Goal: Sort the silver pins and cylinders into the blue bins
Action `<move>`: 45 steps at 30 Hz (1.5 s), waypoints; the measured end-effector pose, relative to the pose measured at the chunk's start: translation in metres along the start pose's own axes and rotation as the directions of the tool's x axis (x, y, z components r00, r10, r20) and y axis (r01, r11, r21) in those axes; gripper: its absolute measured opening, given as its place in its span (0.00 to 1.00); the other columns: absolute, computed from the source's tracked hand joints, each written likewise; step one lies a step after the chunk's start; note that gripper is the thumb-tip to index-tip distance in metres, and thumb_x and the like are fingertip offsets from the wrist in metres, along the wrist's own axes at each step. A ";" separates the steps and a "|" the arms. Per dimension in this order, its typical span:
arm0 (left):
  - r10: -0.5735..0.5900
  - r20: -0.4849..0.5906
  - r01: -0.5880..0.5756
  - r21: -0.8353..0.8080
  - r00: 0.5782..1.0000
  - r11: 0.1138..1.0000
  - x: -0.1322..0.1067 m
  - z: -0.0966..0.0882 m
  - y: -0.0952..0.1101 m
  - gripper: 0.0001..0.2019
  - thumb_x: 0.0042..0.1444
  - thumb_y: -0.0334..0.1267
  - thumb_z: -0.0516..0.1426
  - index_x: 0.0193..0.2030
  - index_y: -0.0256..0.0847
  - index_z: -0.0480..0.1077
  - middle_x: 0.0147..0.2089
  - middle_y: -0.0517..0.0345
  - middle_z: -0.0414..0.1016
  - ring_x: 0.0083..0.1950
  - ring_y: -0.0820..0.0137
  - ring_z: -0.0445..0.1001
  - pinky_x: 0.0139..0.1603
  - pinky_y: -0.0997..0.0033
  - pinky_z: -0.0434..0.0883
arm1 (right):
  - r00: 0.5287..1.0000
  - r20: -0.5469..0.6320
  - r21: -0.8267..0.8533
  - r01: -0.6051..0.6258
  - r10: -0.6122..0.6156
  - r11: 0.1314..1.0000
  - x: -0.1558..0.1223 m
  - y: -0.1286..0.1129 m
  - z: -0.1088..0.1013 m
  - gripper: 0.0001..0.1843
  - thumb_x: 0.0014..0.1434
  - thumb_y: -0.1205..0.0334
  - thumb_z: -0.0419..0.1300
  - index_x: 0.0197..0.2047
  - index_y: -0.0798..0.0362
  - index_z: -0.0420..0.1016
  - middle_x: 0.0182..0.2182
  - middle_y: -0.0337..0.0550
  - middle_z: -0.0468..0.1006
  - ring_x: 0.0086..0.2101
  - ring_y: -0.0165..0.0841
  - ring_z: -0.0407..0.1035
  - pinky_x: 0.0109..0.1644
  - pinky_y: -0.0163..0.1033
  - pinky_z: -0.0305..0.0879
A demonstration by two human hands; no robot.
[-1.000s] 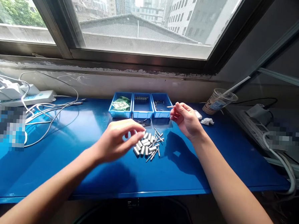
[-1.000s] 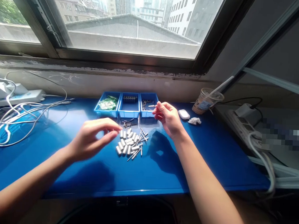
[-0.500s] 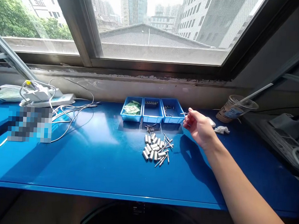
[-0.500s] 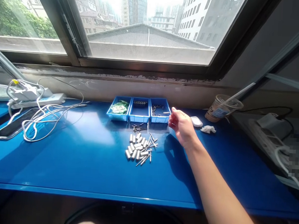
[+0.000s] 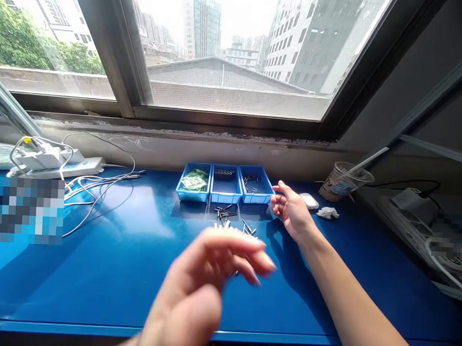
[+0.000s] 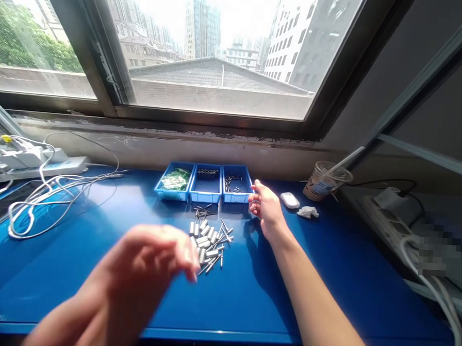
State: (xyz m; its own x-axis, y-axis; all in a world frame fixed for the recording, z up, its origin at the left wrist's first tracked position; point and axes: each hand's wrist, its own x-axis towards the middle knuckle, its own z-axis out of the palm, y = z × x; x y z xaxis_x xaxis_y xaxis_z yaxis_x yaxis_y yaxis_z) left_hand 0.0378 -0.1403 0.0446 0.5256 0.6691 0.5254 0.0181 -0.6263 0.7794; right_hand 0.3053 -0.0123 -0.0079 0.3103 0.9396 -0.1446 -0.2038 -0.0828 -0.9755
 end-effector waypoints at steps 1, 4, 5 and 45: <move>0.022 -0.118 -0.022 -0.001 0.993 1.000 0.013 -0.011 -0.013 0.18 0.76 0.46 0.46 0.69 0.57 0.62 0.52 0.51 0.79 0.50 0.60 0.79 0.48 0.58 0.79 | 0.999 0.012 -0.055 0.047 -0.046 0.997 -0.001 0.001 0.001 0.21 0.59 0.42 0.67 0.43 0.52 0.74 0.24 0.33 0.72 0.20 0.24 0.59 0.22 0.30 0.55; 0.341 -0.037 -0.297 0.410 0.939 0.863 0.045 -0.045 -0.070 0.06 0.69 0.35 0.59 0.50 0.43 0.75 0.41 0.55 0.82 0.40 0.68 0.79 0.44 0.67 0.77 | 0.967 0.138 -0.347 0.252 -0.216 0.903 -0.006 0.005 0.005 0.18 0.59 0.46 0.66 0.41 0.53 0.77 0.26 0.36 0.74 0.23 0.27 0.63 0.27 0.33 0.59; 0.371 0.047 -0.334 0.549 0.928 0.766 0.051 -0.055 -0.091 0.05 0.69 0.33 0.59 0.48 0.41 0.76 0.39 0.55 0.82 0.38 0.69 0.79 0.42 0.68 0.76 | 0.941 0.217 -0.461 0.332 -0.258 0.823 -0.010 0.006 0.007 0.16 0.61 0.48 0.64 0.42 0.53 0.79 0.28 0.38 0.76 0.26 0.29 0.66 0.31 0.35 0.62; -0.133 0.172 -0.061 0.803 0.976 0.593 0.038 -0.056 -0.159 0.10 0.69 0.37 0.59 0.51 0.41 0.80 0.45 0.51 0.81 0.47 0.57 0.80 0.45 0.57 0.71 | 0.823 0.567 -0.823 0.567 -0.022 -0.021 -0.029 0.006 0.060 0.08 0.60 0.56 0.58 0.41 0.46 0.77 0.36 0.41 0.84 0.37 0.40 0.77 0.33 0.38 0.55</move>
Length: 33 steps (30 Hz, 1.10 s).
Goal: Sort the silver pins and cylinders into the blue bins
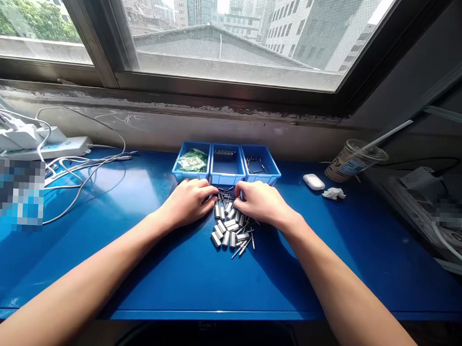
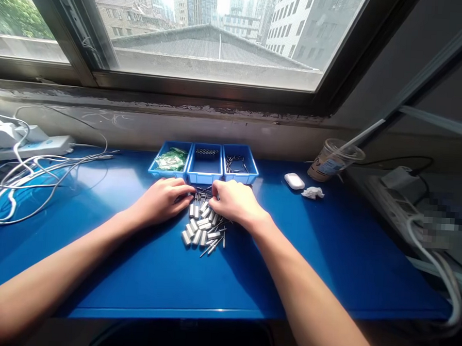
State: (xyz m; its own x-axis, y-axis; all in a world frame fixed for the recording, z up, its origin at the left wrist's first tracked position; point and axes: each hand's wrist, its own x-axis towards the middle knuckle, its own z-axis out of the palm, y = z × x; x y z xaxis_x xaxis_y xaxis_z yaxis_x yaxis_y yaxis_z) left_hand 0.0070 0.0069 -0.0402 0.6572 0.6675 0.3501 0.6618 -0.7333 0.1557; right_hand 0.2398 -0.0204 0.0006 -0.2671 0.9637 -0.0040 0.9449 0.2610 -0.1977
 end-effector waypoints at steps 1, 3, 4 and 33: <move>-0.003 0.001 0.003 0.000 1.000 1.000 0.000 0.000 0.000 0.10 0.69 0.37 0.59 0.51 0.41 0.80 0.45 0.50 0.81 0.47 0.57 0.80 0.45 0.57 0.71 | 1.000 -0.012 -0.004 -0.001 0.001 1.000 0.000 0.000 0.000 0.08 0.61 0.57 0.58 0.41 0.46 0.77 0.36 0.42 0.84 0.37 0.41 0.77 0.33 0.38 0.56; -0.007 0.003 0.007 0.001 1.000 1.000 0.000 0.000 0.001 0.10 0.69 0.37 0.59 0.51 0.41 0.80 0.45 0.51 0.81 0.47 0.57 0.80 0.45 0.57 0.71 | 0.999 -0.032 -0.024 -0.005 0.004 1.000 0.000 -0.001 0.000 0.10 0.62 0.57 0.58 0.45 0.47 0.76 0.38 0.45 0.84 0.38 0.43 0.78 0.34 0.39 0.57; -0.007 0.003 0.007 0.000 1.000 1.000 0.000 0.000 0.000 0.10 0.69 0.37 0.59 0.51 0.41 0.80 0.45 0.51 0.81 0.47 0.57 0.80 0.44 0.57 0.71 | 1.000 -0.028 -0.041 -0.012 0.011 0.999 0.000 -0.002 -0.001 0.11 0.63 0.57 0.57 0.46 0.48 0.76 0.38 0.46 0.84 0.39 0.44 0.78 0.34 0.40 0.58; -0.078 0.022 0.081 -0.211 0.997 0.974 -0.006 -0.007 0.003 0.09 0.69 0.38 0.60 0.52 0.43 0.78 0.44 0.53 0.81 0.47 0.60 0.78 0.48 0.59 0.72 | 0.999 0.040 0.101 0.025 -0.029 0.995 -0.004 0.005 -0.003 0.09 0.59 0.58 0.61 0.42 0.47 0.80 0.36 0.39 0.84 0.35 0.34 0.74 0.34 0.35 0.56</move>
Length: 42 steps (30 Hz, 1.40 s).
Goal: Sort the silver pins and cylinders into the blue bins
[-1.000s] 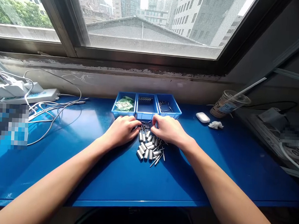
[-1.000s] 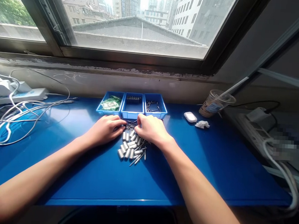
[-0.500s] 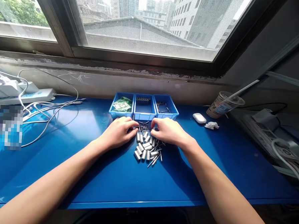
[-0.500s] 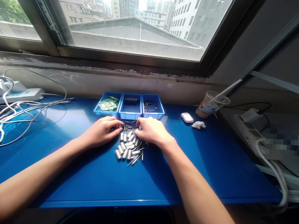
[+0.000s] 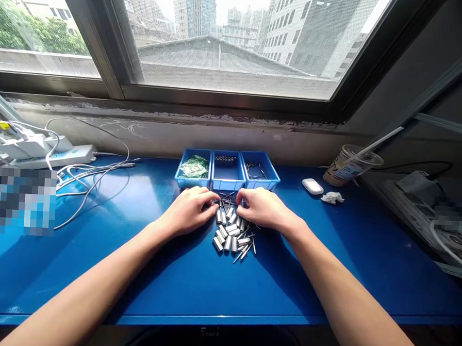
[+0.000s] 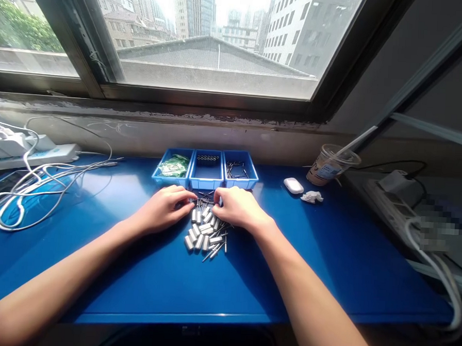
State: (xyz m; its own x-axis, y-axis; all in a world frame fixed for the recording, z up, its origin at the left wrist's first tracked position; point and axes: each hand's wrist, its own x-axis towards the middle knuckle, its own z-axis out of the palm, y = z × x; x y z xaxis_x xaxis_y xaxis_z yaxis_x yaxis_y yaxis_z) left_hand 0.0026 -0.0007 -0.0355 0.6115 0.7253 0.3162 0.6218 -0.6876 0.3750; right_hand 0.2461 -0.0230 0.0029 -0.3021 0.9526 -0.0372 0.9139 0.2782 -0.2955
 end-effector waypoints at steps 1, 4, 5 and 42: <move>0.000 -0.001 0.000 -0.002 1.000 1.000 0.000 0.000 0.000 0.09 0.69 0.38 0.60 0.52 0.43 0.78 0.44 0.53 0.81 0.47 0.60 0.78 0.48 0.59 0.71 | 1.000 0.011 -0.002 -0.001 0.001 1.000 0.000 0.000 0.000 0.08 0.59 0.58 0.61 0.41 0.47 0.80 0.36 0.39 0.84 0.35 0.34 0.74 0.34 0.35 0.57; 0.000 -0.001 0.000 -0.012 1.000 1.000 0.000 0.000 0.000 0.09 0.69 0.38 0.60 0.52 0.43 0.78 0.45 0.53 0.81 0.47 0.60 0.79 0.47 0.59 0.71 | 1.000 0.014 -0.003 -0.004 0.004 1.000 0.001 -0.001 0.001 0.07 0.60 0.59 0.61 0.39 0.47 0.80 0.36 0.39 0.84 0.35 0.34 0.74 0.34 0.35 0.57; 0.000 0.001 0.000 -0.013 1.000 1.000 0.001 0.000 0.001 0.09 0.69 0.38 0.60 0.52 0.43 0.78 0.45 0.53 0.81 0.47 0.60 0.79 0.47 0.59 0.71 | 1.000 0.007 -0.001 -0.003 0.003 1.000 0.001 -0.001 0.001 0.07 0.60 0.58 0.61 0.39 0.47 0.80 0.36 0.39 0.84 0.35 0.34 0.74 0.34 0.35 0.57; 0.113 0.095 -0.125 0.128 0.989 0.984 0.002 -0.012 0.009 0.16 0.73 0.46 0.57 0.60 0.39 0.76 0.51 0.49 0.83 0.48 0.57 0.81 0.49 0.56 0.72 | 0.979 0.183 0.054 -0.106 0.095 0.993 0.006 0.008 -0.013 0.05 0.53 0.58 0.64 0.31 0.48 0.80 0.29 0.39 0.82 0.29 0.33 0.72 0.29 0.35 0.59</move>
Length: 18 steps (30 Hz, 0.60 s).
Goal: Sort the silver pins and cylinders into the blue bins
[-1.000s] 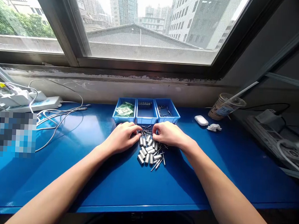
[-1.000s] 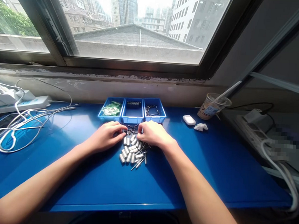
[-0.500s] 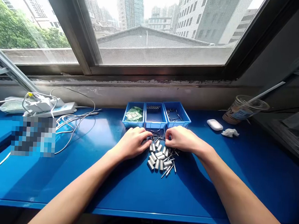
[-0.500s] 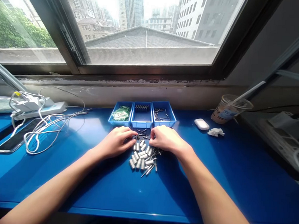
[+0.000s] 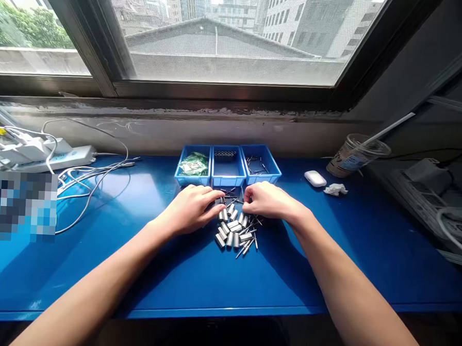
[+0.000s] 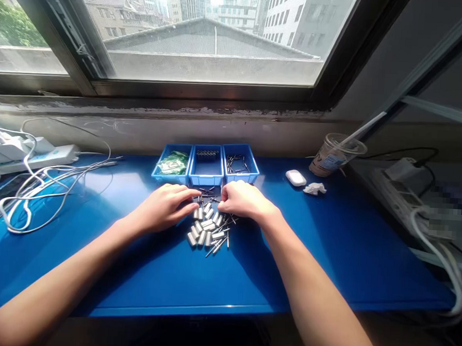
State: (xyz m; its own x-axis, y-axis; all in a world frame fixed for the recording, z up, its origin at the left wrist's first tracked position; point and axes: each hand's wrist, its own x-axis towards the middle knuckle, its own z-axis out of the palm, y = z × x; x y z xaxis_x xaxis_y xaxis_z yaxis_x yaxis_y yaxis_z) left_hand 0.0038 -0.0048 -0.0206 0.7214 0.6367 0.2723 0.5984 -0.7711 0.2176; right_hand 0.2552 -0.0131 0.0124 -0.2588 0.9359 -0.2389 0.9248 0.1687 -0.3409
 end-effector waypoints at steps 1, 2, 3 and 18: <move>-0.002 -0.002 0.002 -0.008 1.000 1.000 0.000 0.000 0.000 0.16 0.73 0.45 0.57 0.60 0.39 0.76 0.51 0.49 0.83 0.48 0.57 0.81 0.49 0.56 0.72 | 1.000 0.006 0.005 0.000 -0.001 1.000 0.000 0.000 0.000 0.05 0.53 0.57 0.64 0.31 0.48 0.80 0.29 0.38 0.82 0.29 0.32 0.72 0.29 0.35 0.59; -0.004 -0.003 0.004 -0.016 1.000 1.000 0.000 -0.001 -0.001 0.16 0.73 0.45 0.58 0.60 0.39 0.76 0.51 0.49 0.83 0.49 0.57 0.81 0.49 0.56 0.72 | 1.000 0.007 0.006 0.001 -0.002 1.000 0.000 0.001 0.000 0.05 0.53 0.57 0.64 0.31 0.48 0.80 0.29 0.38 0.82 0.29 0.32 0.72 0.29 0.35 0.59; -0.006 -0.006 0.006 -0.023 1.000 1.000 0.000 -0.001 -0.001 0.16 0.72 0.45 0.58 0.60 0.39 0.76 0.51 0.50 0.83 0.49 0.57 0.81 0.49 0.56 0.72 | 1.000 0.005 0.005 0.004 -0.004 1.000 0.000 0.001 0.001 0.05 0.53 0.57 0.64 0.31 0.48 0.79 0.29 0.38 0.82 0.28 0.32 0.72 0.29 0.35 0.59; -0.037 -0.010 0.035 -0.138 0.999 0.990 0.001 -0.003 -0.007 0.16 0.73 0.45 0.57 0.59 0.40 0.76 0.46 0.52 0.83 0.45 0.60 0.81 0.47 0.61 0.73 | 0.999 -0.049 -0.008 0.014 -0.014 1.000 -0.006 0.006 0.000 0.03 0.52 0.60 0.65 0.30 0.49 0.79 0.28 0.39 0.82 0.28 0.33 0.71 0.28 0.36 0.58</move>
State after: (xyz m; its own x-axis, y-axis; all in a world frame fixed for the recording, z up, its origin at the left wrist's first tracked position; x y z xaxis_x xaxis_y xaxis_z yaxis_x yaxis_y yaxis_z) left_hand -0.0003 0.0011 -0.0186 0.6956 0.6644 0.2734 0.5692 -0.7419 0.3544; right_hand 0.2623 -0.0176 0.0118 -0.2576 0.9476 -0.1891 0.9236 0.1839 -0.3364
